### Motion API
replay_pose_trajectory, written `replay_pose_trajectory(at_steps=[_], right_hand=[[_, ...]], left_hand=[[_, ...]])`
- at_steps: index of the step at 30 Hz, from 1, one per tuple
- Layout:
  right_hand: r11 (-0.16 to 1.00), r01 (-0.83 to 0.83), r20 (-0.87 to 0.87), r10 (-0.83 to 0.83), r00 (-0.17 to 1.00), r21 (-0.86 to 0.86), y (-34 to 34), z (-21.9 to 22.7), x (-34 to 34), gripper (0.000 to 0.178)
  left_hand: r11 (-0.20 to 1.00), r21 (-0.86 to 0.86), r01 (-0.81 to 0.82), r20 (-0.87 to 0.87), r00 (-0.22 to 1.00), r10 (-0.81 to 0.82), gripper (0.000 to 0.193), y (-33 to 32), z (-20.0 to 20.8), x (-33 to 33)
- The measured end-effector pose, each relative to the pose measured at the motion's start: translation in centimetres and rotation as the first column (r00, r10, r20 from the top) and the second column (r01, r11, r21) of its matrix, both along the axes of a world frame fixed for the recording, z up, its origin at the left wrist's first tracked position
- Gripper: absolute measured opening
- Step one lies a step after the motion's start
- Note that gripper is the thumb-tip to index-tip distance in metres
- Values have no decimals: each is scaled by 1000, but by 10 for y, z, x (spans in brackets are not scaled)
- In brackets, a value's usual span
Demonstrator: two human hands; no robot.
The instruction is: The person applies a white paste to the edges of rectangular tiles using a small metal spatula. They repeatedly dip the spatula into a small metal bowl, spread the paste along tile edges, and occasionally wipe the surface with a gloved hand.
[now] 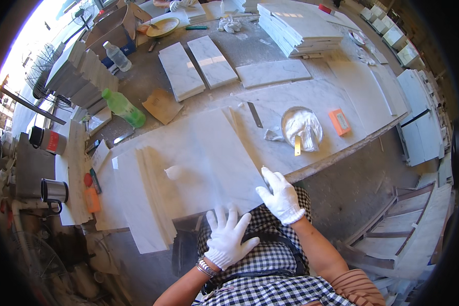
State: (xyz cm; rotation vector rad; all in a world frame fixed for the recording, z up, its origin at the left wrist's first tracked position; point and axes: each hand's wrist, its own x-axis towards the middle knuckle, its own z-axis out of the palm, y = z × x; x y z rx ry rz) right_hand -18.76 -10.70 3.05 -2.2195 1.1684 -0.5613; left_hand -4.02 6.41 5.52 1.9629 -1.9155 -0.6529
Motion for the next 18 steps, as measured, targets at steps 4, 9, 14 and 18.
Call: replay_pose_trajectory(at_steps=[4,9,14,18], right_hand=[[990,-20,59,12,998,137,-13,-12,-6,52],[945,9,107,-46,993,327,-13,-15,5,56],[923,67,70,-100,992,378,-6,-1,17,45],[856,-60,145,-17,989,514,-7,13,19,35]], left_hand=[[999,5,-35,64,997,34,78,-2,-5,-9],[1000,-15,-22,47,999,23,78,0,-9,-5],[972,32,-232,-221,947,234,83,2,-7,6],[962,80,-260,-285,919,272,90,3,-5,14]])
